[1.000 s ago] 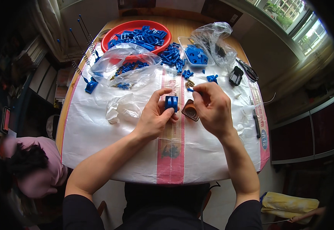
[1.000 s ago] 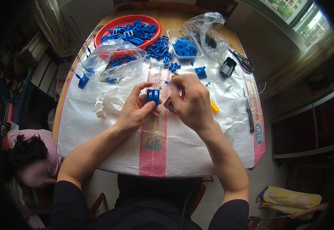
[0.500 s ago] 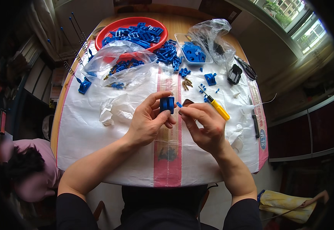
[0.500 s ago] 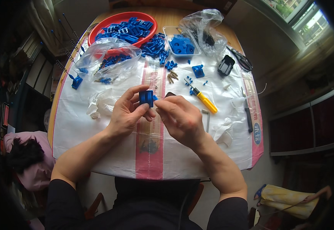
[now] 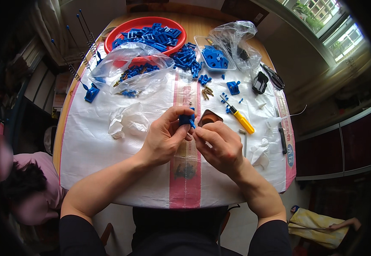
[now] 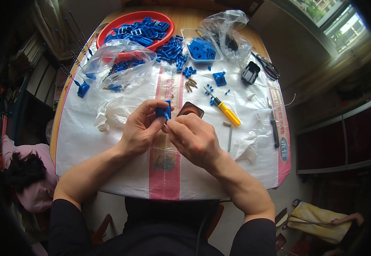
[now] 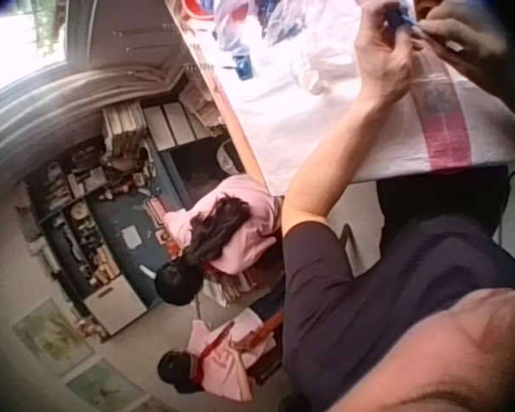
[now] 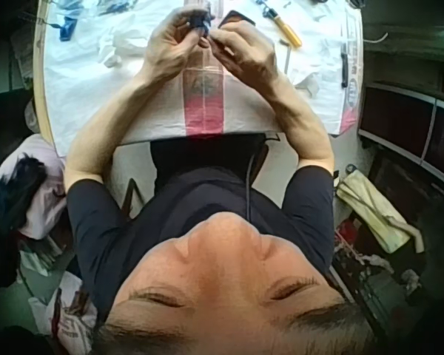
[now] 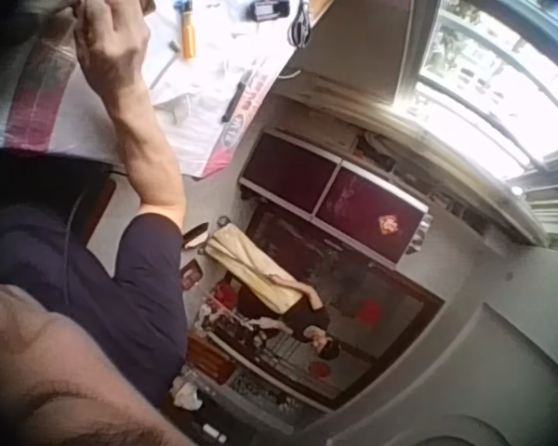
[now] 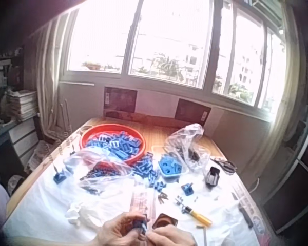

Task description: Assembling blue plastic parts by inserting a metal rod with a spring and applying adhesive.

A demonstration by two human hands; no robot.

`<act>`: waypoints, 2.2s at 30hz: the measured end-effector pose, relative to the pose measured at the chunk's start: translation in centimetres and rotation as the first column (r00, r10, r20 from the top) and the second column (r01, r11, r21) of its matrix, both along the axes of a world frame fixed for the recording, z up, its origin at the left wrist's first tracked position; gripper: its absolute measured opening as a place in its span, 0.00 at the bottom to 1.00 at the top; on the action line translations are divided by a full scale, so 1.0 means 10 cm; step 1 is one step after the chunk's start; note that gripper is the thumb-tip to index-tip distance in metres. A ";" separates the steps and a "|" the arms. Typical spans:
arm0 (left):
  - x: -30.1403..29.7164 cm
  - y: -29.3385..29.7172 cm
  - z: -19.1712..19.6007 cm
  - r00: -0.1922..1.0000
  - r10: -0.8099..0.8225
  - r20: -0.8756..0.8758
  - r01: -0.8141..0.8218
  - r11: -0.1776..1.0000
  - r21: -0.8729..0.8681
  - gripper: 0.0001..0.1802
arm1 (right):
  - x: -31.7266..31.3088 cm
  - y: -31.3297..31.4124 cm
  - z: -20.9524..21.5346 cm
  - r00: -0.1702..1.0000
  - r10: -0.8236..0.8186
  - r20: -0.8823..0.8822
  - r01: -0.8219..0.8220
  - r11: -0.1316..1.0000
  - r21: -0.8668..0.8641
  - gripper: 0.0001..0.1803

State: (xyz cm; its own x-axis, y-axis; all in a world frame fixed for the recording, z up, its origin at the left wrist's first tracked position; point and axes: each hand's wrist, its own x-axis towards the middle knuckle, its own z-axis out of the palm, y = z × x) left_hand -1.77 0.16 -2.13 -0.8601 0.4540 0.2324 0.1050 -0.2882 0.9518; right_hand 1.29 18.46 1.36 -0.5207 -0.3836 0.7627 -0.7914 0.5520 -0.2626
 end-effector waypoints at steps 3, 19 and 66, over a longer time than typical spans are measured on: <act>0.00 0.05 -0.01 0.996 0.075 -0.056 -0.074 0.997 0.014 0.20 | 0.00 -0.03 -0.04 0.999 0.014 -0.031 -0.013 0.999 0.041 0.14; 0.04 0.02 0.08 0.858 0.257 -0.444 -0.383 0.897 -0.220 0.24 | 0.05 -0.07 -0.01 0.998 -0.036 0.045 0.038 0.998 -0.053 0.12; -0.20 -0.07 0.00 0.940 -0.131 0.316 0.024 0.947 0.321 0.12 | -0.59 0.20 0.42 0.835 -0.085 0.544 0.260 0.931 -0.255 0.06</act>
State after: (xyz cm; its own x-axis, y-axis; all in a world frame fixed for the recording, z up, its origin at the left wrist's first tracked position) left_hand -3.73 -0.53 -2.15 -0.8766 0.4743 0.0814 -0.2329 -0.5662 0.7907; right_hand -4.57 20.46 5.58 -0.9044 -0.0428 0.4246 -0.3897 0.4881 -0.7810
